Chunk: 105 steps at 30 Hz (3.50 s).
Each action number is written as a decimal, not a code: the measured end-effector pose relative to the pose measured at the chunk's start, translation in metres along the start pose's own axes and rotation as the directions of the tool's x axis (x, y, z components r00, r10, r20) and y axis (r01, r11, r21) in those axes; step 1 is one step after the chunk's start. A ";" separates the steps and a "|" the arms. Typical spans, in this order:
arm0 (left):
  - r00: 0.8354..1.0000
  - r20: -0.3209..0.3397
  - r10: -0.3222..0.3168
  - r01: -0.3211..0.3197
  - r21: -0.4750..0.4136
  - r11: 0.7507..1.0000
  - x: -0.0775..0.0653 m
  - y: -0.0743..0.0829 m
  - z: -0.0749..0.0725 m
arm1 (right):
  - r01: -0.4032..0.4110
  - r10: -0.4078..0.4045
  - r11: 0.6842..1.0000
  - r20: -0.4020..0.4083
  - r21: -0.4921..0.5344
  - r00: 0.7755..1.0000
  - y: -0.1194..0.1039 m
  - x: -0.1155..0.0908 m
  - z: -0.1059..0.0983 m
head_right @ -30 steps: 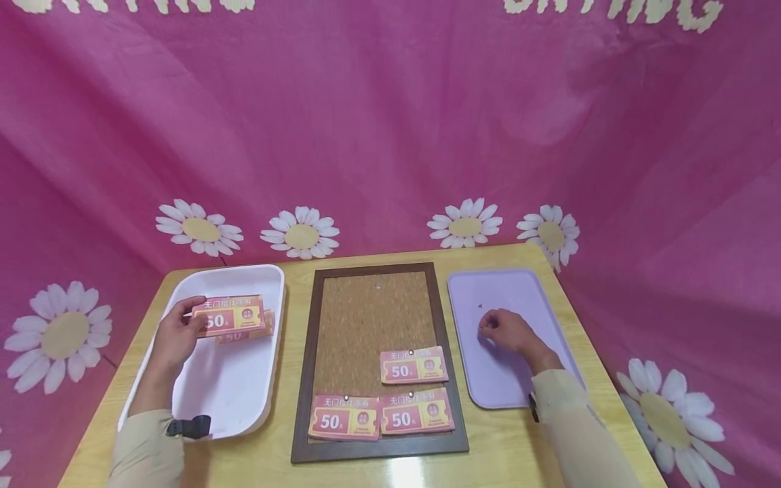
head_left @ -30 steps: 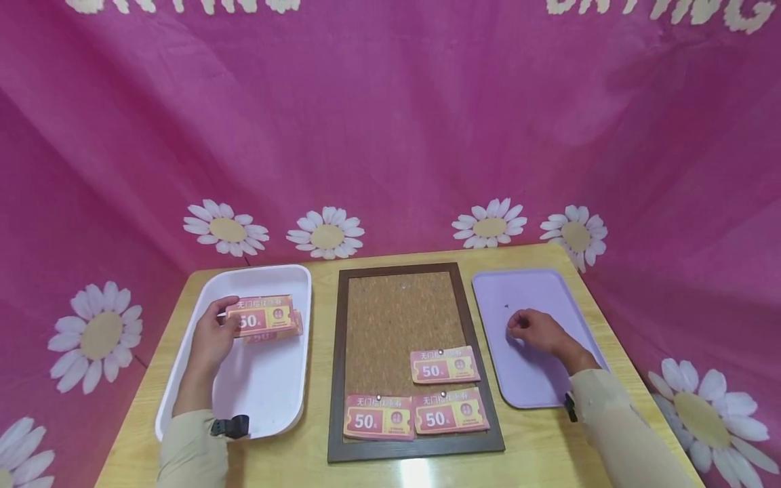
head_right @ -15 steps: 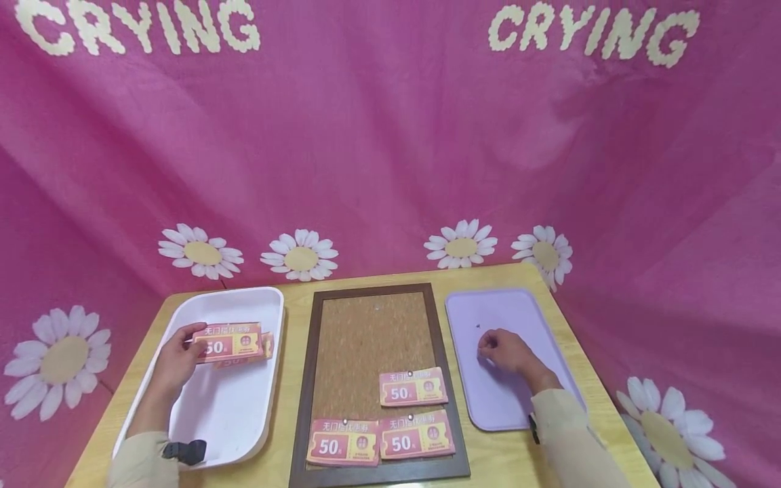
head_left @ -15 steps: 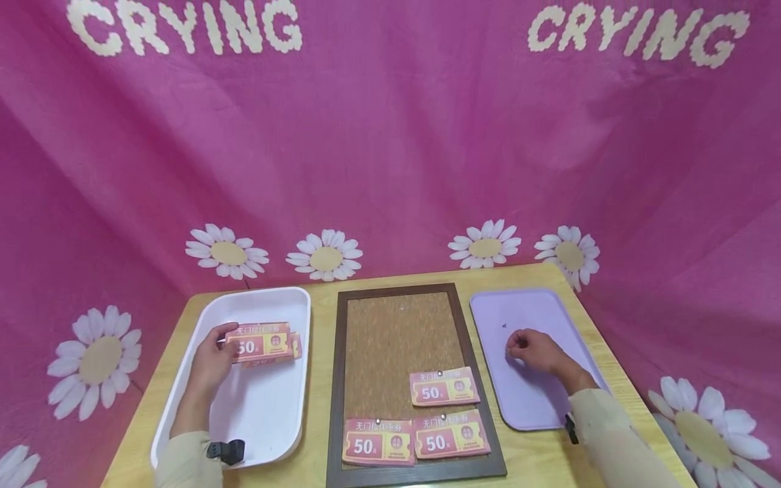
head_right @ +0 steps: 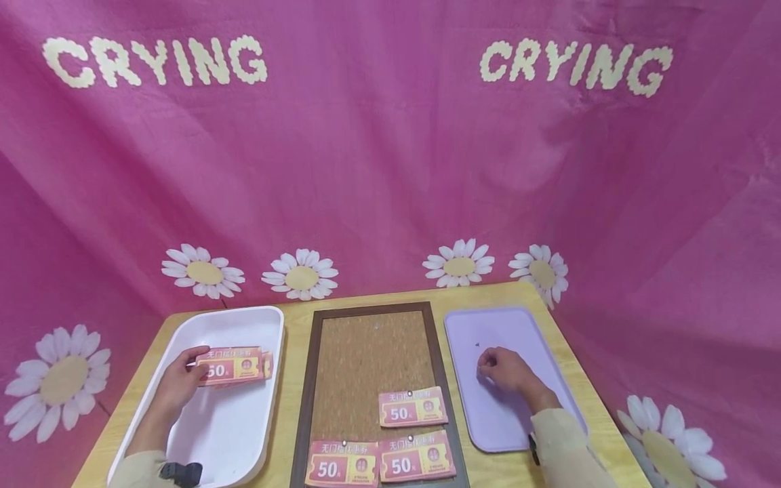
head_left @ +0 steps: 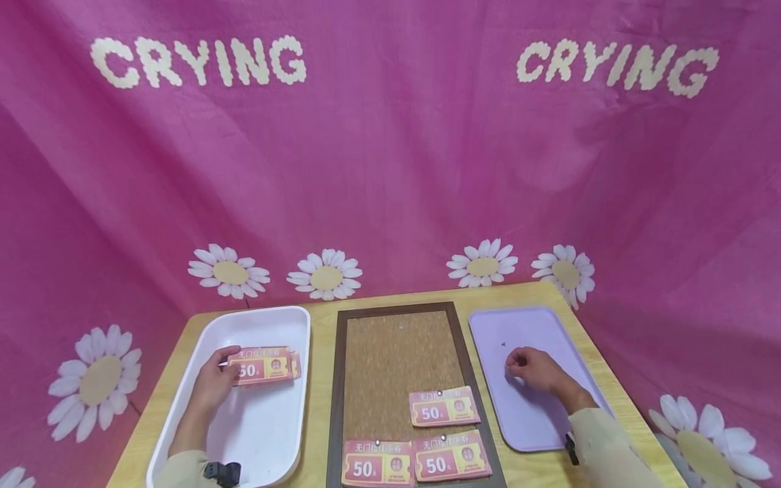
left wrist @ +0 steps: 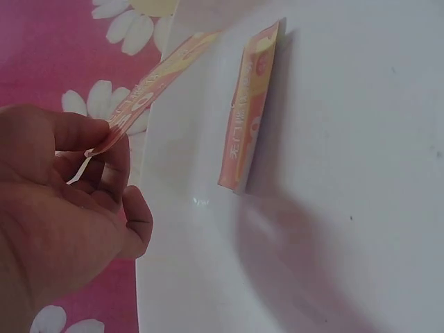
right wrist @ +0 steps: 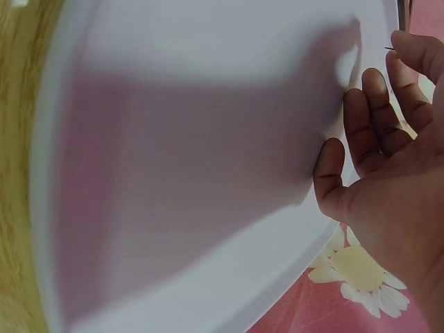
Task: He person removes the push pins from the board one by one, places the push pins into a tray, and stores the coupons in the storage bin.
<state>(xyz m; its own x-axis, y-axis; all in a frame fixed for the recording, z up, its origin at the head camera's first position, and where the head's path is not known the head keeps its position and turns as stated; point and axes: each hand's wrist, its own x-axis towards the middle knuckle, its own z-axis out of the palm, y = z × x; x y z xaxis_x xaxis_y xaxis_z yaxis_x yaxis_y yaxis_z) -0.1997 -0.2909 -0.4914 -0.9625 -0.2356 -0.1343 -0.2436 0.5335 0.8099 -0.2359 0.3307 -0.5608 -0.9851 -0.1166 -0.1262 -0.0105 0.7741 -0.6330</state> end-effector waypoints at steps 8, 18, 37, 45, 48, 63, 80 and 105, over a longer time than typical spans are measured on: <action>1.000 0.017 -0.014 0.014 0.016 1.000 -0.002 -0.006 -0.001 | 0.017 -0.017 1.000 -0.010 0.002 1.000 0.000 -0.001 0.002; 0.999 0.032 -0.008 0.007 0.029 1.000 0.005 -0.010 0.005 | -0.001 -0.001 0.999 -0.034 -0.035 0.999 0.005 -0.001 -0.007; 0.996 0.080 -0.048 0.040 0.094 0.995 0.014 -0.027 0.010 | 0.005 -0.012 0.993 -0.065 -0.115 0.998 0.010 0.000 -0.008; 0.995 0.088 -0.045 0.036 0.101 0.994 0.018 -0.029 0.011 | 0.006 -0.017 0.991 -0.082 -0.135 0.997 0.014 0.000 -0.010; 0.994 0.098 -0.058 0.048 0.104 0.993 0.020 -0.030 0.010 | 0.012 -0.024 0.990 -0.086 -0.140 0.996 0.013 -0.001 -0.011; 0.974 0.158 -0.160 0.140 0.128 0.982 0.020 -0.032 0.008 | -0.025 0.013 0.988 -0.079 -0.150 0.997 0.016 0.003 -0.008; 0.974 0.211 -0.082 0.049 0.159 0.986 0.015 -0.014 0.003 | -0.044 0.036 0.986 -0.053 -0.158 0.998 0.016 0.000 -0.008; 0.984 0.178 -0.028 0.004 0.135 0.991 -0.004 0.010 0.004 | 0.051 -0.049 0.999 -0.138 0.015 0.989 -0.003 -0.015 -0.004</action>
<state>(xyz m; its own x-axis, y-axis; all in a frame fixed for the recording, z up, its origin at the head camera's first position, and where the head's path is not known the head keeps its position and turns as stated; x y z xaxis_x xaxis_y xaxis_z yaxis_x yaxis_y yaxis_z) -0.1990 -0.2814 -0.4851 -0.9611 -0.1026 -0.2565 -0.2615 0.6373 0.7249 -0.2224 0.3332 -0.5540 -0.9977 -0.0671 0.0115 -0.0585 0.7579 -0.6498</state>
